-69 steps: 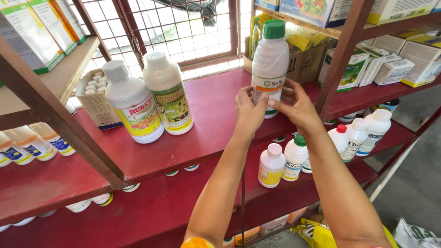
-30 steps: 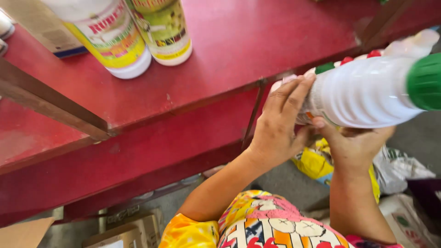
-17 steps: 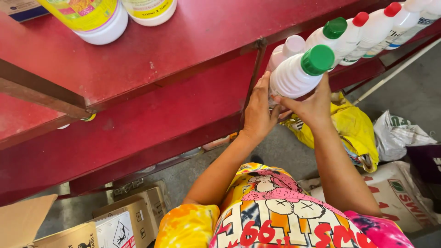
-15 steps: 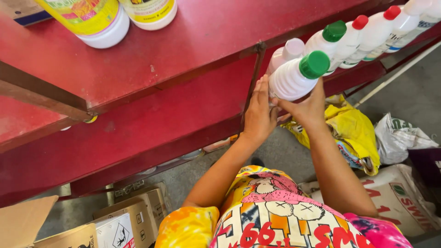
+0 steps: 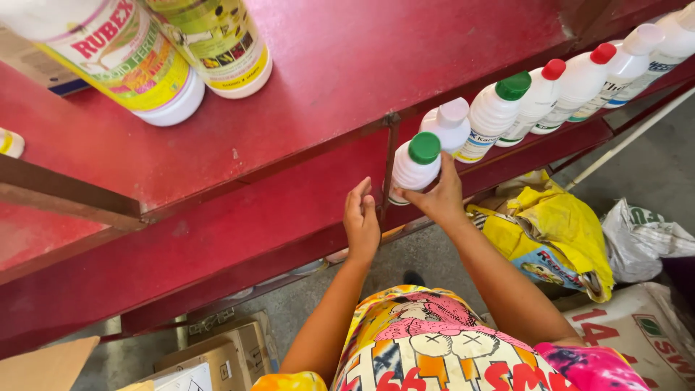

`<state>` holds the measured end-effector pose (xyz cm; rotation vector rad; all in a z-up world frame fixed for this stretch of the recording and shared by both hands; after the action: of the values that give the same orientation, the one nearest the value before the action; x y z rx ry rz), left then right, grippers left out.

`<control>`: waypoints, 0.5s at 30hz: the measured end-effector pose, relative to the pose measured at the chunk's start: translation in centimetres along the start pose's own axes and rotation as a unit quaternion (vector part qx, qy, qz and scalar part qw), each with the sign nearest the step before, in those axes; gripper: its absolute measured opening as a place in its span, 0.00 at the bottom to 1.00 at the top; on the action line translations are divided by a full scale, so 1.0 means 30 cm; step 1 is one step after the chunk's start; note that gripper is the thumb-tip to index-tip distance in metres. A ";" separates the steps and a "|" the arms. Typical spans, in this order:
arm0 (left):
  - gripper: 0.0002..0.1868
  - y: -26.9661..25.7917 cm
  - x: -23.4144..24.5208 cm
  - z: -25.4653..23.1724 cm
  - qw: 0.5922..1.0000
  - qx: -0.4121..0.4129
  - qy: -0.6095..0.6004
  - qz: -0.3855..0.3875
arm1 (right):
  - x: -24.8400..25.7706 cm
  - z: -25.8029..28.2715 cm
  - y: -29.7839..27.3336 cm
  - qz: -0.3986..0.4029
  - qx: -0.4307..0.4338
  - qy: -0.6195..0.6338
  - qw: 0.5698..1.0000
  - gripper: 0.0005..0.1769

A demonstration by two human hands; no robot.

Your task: Organizing agricultural chemical bottles on shelves and weighing white powder from a bag into a container using a scoop and scale.

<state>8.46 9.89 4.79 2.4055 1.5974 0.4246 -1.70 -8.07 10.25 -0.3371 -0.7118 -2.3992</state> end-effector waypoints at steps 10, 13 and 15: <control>0.26 0.077 -0.175 0.238 0.935 0.159 -0.295 0.115 | -0.025 0.015 -0.026 0.042 0.067 -0.037 0.996 0.54; 0.26 0.065 -0.191 0.267 0.922 0.208 -0.304 0.122 | -0.050 -0.156 -0.104 0.050 -0.065 0.019 0.996 0.47; 0.25 0.056 -0.199 0.297 0.924 0.253 -0.259 0.124 | -0.150 -0.331 -0.160 0.117 -0.163 0.169 0.965 0.43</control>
<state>10.89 3.50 -3.64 2.7624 1.2694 -0.6275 -1.81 -8.29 -1.66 -0.1266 -0.1137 -2.2614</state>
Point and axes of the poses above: each hand's wrist, its own y-axis towards the middle knuckle, its own x-axis out of the back of the hand, z = x × y, the point moved 9 cm from there along y, towards the middle knuckle, and after that the axes turned 1 degree about y, right-handed, at the moved point
